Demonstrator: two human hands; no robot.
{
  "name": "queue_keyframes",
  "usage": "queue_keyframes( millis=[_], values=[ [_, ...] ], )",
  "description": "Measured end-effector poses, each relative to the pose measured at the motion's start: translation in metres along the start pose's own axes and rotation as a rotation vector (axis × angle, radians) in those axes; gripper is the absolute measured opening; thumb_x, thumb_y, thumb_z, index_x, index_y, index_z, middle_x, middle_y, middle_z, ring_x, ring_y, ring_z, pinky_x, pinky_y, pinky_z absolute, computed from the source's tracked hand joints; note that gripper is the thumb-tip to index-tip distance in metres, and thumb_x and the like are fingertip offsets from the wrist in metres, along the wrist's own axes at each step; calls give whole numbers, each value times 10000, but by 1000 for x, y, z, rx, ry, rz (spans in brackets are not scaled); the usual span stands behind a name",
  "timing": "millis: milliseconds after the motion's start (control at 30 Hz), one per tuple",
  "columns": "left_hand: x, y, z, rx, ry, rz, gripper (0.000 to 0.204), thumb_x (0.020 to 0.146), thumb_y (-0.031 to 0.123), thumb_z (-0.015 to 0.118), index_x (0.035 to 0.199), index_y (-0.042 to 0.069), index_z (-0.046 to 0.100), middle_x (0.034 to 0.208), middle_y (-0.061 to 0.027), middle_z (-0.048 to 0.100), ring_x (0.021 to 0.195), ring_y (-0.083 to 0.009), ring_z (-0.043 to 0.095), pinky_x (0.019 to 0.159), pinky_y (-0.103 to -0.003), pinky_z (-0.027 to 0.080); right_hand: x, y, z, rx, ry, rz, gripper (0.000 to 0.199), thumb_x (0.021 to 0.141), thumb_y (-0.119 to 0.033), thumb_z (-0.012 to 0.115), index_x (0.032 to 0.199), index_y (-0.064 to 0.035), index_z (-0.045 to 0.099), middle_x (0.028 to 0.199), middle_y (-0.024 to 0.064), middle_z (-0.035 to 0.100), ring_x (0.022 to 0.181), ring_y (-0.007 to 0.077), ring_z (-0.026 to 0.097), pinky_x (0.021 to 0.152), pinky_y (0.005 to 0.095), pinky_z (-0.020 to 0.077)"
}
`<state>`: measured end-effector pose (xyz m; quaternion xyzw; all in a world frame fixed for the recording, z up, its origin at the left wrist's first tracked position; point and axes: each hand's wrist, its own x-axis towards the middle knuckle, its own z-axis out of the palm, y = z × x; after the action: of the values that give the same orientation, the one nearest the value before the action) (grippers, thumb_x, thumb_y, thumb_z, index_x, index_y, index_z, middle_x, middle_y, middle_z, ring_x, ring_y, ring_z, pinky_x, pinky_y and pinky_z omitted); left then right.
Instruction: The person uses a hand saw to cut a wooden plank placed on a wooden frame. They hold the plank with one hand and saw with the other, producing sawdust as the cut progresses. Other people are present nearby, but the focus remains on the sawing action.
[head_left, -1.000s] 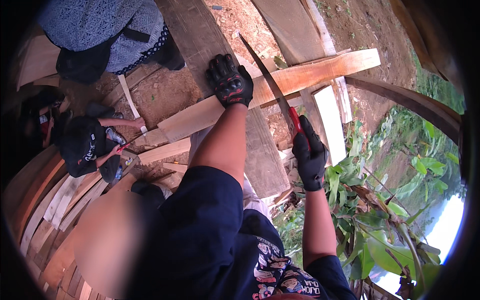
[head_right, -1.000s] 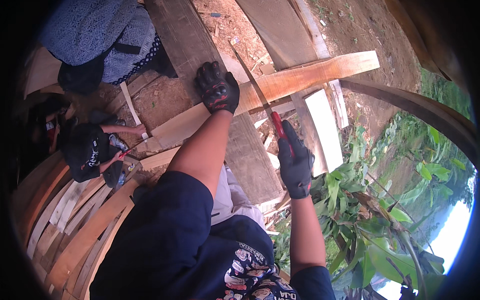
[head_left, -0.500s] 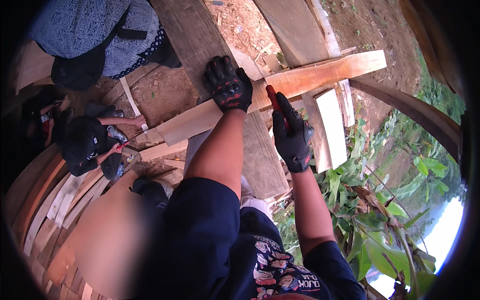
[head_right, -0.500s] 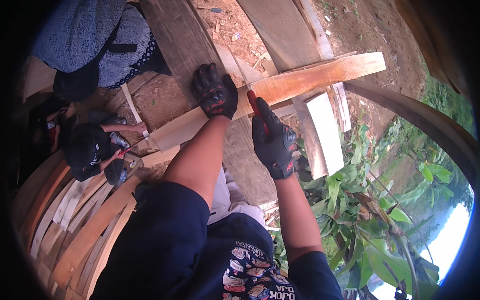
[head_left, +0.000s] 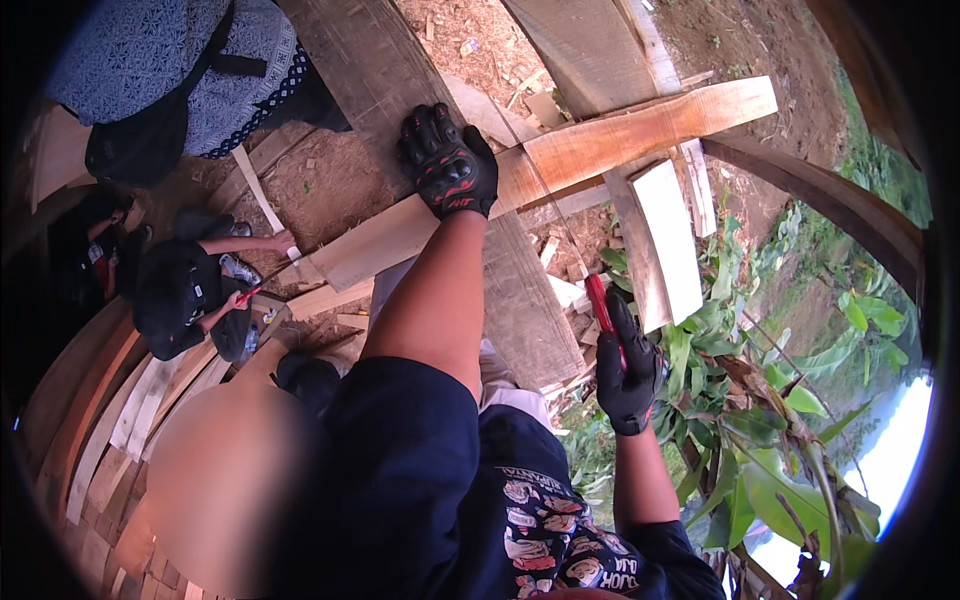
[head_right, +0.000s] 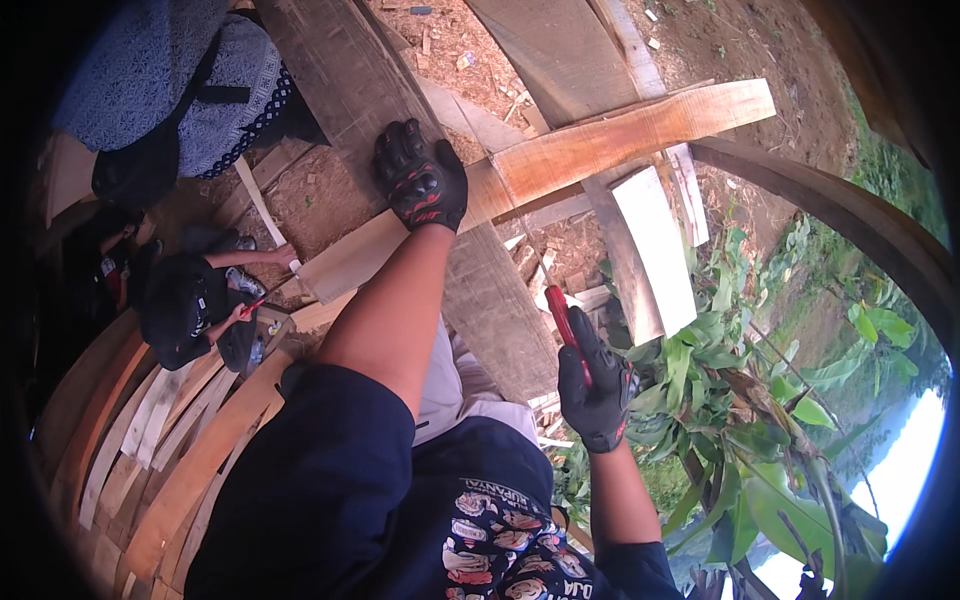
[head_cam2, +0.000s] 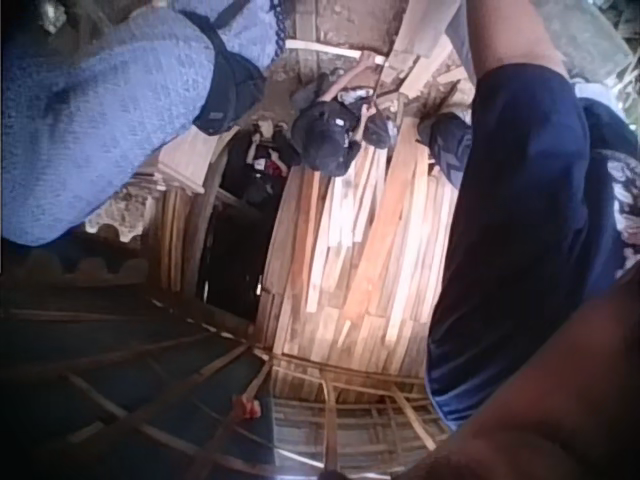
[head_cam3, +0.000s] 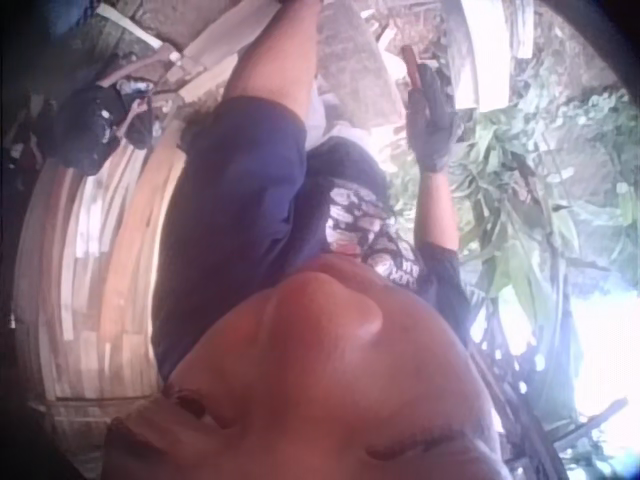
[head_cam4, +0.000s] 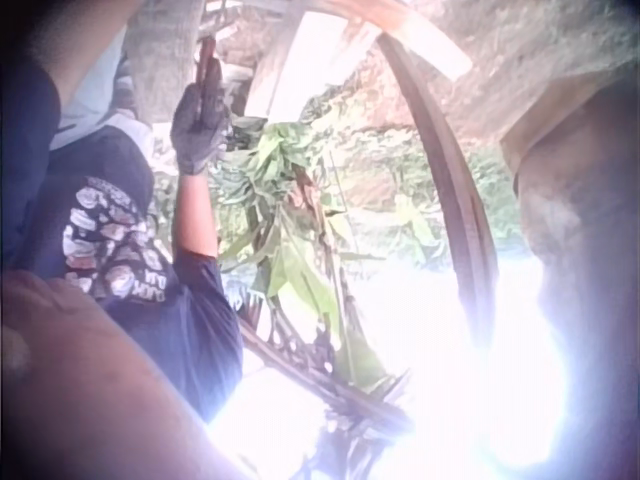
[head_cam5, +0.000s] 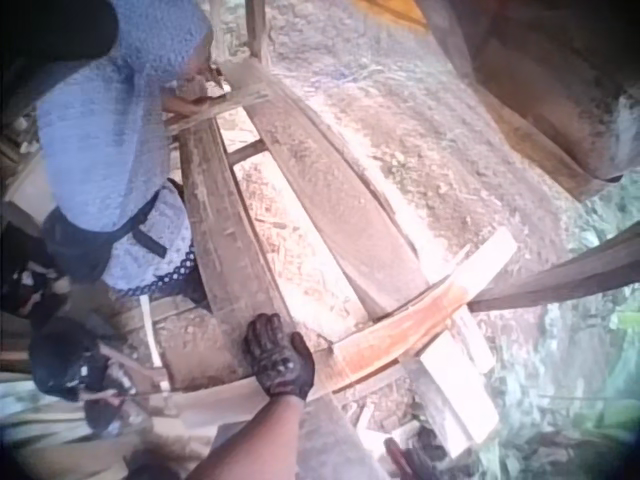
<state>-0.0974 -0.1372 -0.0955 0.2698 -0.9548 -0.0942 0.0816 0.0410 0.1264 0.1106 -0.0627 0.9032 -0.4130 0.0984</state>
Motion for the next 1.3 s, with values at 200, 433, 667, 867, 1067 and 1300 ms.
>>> queue_keyframes(
  millis=[200, 433, 667, 867, 1067, 1300],
  values=[
    [0, 5, -2, -43, 21, 41, 594, 1044, 390, 637, 1548, 82, 571, 1642, -182, 501, 1566, -394, 405, 1288, -586, 306, 142, -5, 99, 22, 46, -15, 428, 1084, -198, 659, 1496, -88, 691, 1174, 261, 800, 1016, 405, 816, 846, 487, 622],
    [-1, -4, 4, 10, 23, 1, 593, 1045, 376, 639, 1554, 87, 547, 1645, -194, 491, 1559, -404, 420, 1291, -593, 323, 29, 11, 33, 118, 13, 296, 444, 1071, -175, 673, 1503, -74, 695, 1176, 231, 816, 1002, 334, 818, 863, 456, 607],
    [-2, 3, -5, -18, 4, -7, 587, 1050, 374, 627, 1556, 91, 541, 1640, -197, 497, 1549, -417, 425, 1290, -603, 326, -7, -10, -7, -73, -6, 38, 446, 1053, -117, 669, 1488, -23, 694, 1250, 243, 804, 1040, 336, 821, 890, 433, 617],
    [1, 5, -1, -33, -2, 11, 584, 1071, 390, 586, 1571, 88, 571, 1681, -172, 460, 1591, -388, 374, 1336, -562, 263, 141, -10, 86, 77, 57, 16, 397, 1069, -178, 677, 1451, -80, 720, 1218, 286, 785, 1065, 433, 799, 893, 465, 627],
    [1, -2, -7, -8, -57, -18, 599, 1075, 388, 584, 1590, 85, 531, 1677, -190, 457, 1590, -403, 374, 1331, -570, 274, 87, -14, 67, 70, 67, 85, 428, 1088, -176, 660, 1503, -75, 683, 1270, 269, 782, 1124, 408, 798, 947, 450, 621],
    [1, 4, -8, -23, -15, 4, 588, 1065, 390, 607, 1556, 72, 546, 1645, -207, 492, 1567, -414, 408, 1307, -599, 308, -62, -23, -30, -27, -75, 179, 470, 1017, -89, 704, 1480, -6, 695, 1288, 249, 792, 1034, 382, 821, 899, 452, 626]
  ],
)
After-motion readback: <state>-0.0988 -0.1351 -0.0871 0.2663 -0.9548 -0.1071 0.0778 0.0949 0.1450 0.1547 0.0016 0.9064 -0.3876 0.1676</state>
